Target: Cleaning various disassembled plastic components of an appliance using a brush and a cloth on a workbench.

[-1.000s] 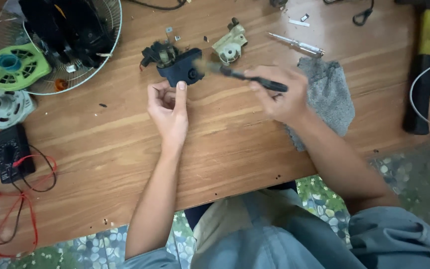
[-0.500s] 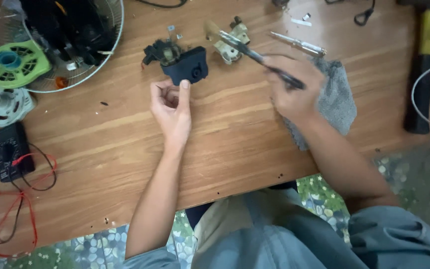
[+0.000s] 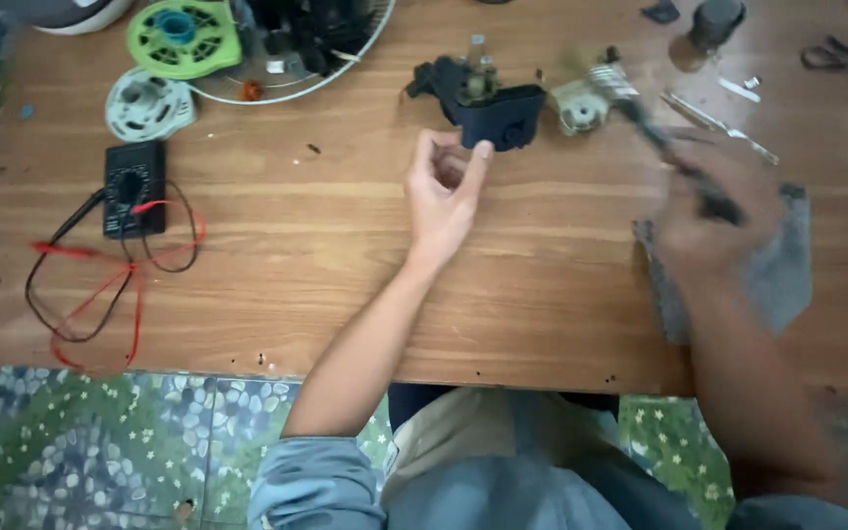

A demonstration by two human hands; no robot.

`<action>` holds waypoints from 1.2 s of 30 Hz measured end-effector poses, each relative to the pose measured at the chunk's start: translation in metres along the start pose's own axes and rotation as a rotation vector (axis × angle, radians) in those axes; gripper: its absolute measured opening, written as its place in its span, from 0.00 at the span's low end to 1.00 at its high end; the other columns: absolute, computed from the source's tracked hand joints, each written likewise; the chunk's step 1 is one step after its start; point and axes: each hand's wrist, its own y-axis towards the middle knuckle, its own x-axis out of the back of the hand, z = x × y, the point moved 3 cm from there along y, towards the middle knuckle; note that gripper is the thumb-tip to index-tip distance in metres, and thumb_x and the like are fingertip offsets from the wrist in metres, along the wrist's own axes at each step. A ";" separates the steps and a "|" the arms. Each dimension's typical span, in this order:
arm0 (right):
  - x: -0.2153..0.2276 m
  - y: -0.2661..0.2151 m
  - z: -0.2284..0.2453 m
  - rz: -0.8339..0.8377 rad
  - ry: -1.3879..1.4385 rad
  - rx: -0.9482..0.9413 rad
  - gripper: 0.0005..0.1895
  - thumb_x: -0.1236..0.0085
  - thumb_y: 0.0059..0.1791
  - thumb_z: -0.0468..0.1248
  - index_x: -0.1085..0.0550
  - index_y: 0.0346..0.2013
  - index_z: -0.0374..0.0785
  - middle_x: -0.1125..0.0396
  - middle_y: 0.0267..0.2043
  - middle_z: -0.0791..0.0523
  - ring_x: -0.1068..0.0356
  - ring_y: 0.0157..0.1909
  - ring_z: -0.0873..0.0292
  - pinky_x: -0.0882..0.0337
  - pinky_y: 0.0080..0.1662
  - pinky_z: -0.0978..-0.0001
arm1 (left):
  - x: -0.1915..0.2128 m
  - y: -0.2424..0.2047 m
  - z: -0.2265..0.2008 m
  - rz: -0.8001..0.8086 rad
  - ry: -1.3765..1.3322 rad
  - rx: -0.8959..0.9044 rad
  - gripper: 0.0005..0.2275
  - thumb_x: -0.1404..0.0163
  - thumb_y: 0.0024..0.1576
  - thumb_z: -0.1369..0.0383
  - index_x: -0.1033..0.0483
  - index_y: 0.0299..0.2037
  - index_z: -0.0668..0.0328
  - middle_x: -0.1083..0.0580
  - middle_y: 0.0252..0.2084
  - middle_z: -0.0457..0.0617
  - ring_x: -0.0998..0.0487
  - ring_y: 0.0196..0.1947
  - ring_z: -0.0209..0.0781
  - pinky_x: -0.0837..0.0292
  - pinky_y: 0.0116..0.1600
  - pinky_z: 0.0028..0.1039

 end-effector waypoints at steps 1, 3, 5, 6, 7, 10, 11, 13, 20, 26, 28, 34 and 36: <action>0.007 0.000 0.000 -0.081 -0.034 0.039 0.13 0.46 0.53 0.12 0.31 0.50 0.23 0.28 0.50 0.35 0.29 0.47 0.39 0.29 0.53 0.49 | -0.002 0.001 -0.002 0.018 -0.006 -0.003 0.09 0.44 0.59 0.73 0.33 0.41 0.59 0.32 0.29 0.40 0.37 0.24 0.25 0.40 0.29 0.16; 0.000 0.004 0.004 0.020 0.040 -0.033 0.13 0.43 0.51 0.13 0.27 0.48 0.22 0.27 0.50 0.37 0.31 0.43 0.44 0.31 0.49 0.55 | -0.002 0.003 -0.005 0.016 0.001 -0.009 0.08 0.44 0.59 0.73 0.33 0.41 0.60 0.33 0.26 0.39 0.38 0.23 0.25 0.41 0.28 0.16; -0.006 0.004 0.000 0.124 0.109 -0.118 0.14 0.39 0.48 0.14 0.23 0.47 0.22 0.26 0.49 0.39 0.33 0.39 0.50 0.34 0.45 0.61 | -0.003 0.002 -0.005 0.023 0.011 -0.004 0.08 0.45 0.59 0.73 0.33 0.41 0.61 0.35 0.23 0.38 0.38 0.22 0.26 0.42 0.28 0.16; -0.004 0.004 -0.003 0.050 0.052 -0.043 0.11 0.41 0.51 0.16 0.24 0.49 0.20 0.26 0.50 0.38 0.30 0.44 0.44 0.31 0.51 0.55 | -0.002 0.003 -0.005 0.015 0.002 -0.002 0.08 0.44 0.59 0.73 0.32 0.41 0.61 0.33 0.26 0.39 0.38 0.22 0.25 0.41 0.28 0.16; -0.001 0.005 -0.006 -0.022 -0.010 0.036 0.09 0.43 0.54 0.18 0.25 0.50 0.18 0.27 0.51 0.37 0.27 0.50 0.38 0.29 0.57 0.48 | -0.003 0.004 -0.004 0.008 -0.012 -0.003 0.07 0.44 0.59 0.73 0.31 0.40 0.62 0.31 0.28 0.41 0.37 0.23 0.25 0.40 0.29 0.16; 0.004 -0.003 -0.011 -0.046 0.014 0.033 0.06 0.45 0.58 0.26 0.27 0.46 0.21 0.26 0.45 0.38 0.29 0.44 0.40 0.31 0.50 0.50 | -0.003 0.003 -0.005 0.040 -0.022 -0.024 0.08 0.44 0.60 0.74 0.32 0.43 0.61 0.31 0.30 0.41 0.37 0.23 0.24 0.41 0.29 0.16; -0.001 0.002 -0.008 -0.043 0.007 0.027 0.06 0.45 0.58 0.26 0.27 0.46 0.21 0.26 0.45 0.38 0.29 0.44 0.40 0.31 0.50 0.50 | -0.003 0.004 -0.001 0.046 -0.025 -0.017 0.08 0.44 0.60 0.74 0.32 0.43 0.61 0.31 0.30 0.41 0.37 0.23 0.24 0.41 0.29 0.16; -0.010 0.008 -0.005 0.028 -0.042 -0.013 0.07 0.41 0.54 0.20 0.23 0.46 0.25 0.26 0.41 0.45 0.32 0.46 0.45 0.35 0.56 0.54 | -0.003 0.004 0.011 0.017 -0.028 0.044 0.08 0.43 0.58 0.72 0.32 0.39 0.60 0.31 0.30 0.40 0.36 0.25 0.25 0.40 0.31 0.16; -0.012 0.015 -0.015 -0.120 0.035 0.002 0.07 0.38 0.58 0.30 0.19 0.39 0.26 0.25 0.37 0.44 0.25 0.41 0.39 0.27 0.50 0.51 | 0.001 0.007 0.039 -0.057 0.062 0.071 0.10 0.39 0.58 0.66 0.27 0.42 0.58 0.23 0.32 0.48 0.21 0.25 0.29 0.32 0.30 0.17; -0.015 0.005 -0.025 -0.192 0.162 -0.057 0.10 0.47 0.59 0.32 0.24 0.38 0.25 0.26 0.40 0.42 0.25 0.48 0.44 0.30 0.54 0.52 | 0.000 0.005 0.043 -0.022 0.040 0.064 0.09 0.40 0.59 0.68 0.27 0.42 0.58 0.25 0.32 0.48 0.23 0.26 0.30 0.31 0.31 0.17; -0.008 0.018 -0.014 -0.181 0.046 0.017 0.09 0.39 0.57 0.33 0.20 0.38 0.27 0.25 0.37 0.46 0.26 0.39 0.42 0.27 0.48 0.55 | 0.004 0.006 0.056 -0.053 0.122 0.108 0.10 0.38 0.58 0.64 0.27 0.42 0.54 0.25 0.34 0.44 0.24 0.28 0.27 0.31 0.33 0.16; -0.022 -0.002 -0.034 -0.166 0.138 -0.023 0.03 0.36 0.53 0.29 0.18 0.35 0.30 0.23 0.34 0.48 0.22 0.39 0.42 0.25 0.45 0.57 | 0.003 0.007 0.038 -0.021 0.096 0.116 0.09 0.39 0.59 0.69 0.28 0.40 0.58 0.24 0.32 0.48 0.21 0.25 0.31 0.30 0.31 0.17; -0.013 0.006 -0.022 -0.203 0.116 0.015 0.04 0.37 0.53 0.28 0.19 0.35 0.29 0.24 0.34 0.46 0.23 0.37 0.42 0.26 0.45 0.56 | 0.003 0.005 0.036 0.000 0.102 0.097 0.08 0.40 0.60 0.69 0.28 0.41 0.59 0.25 0.32 0.48 0.22 0.26 0.31 0.30 0.31 0.18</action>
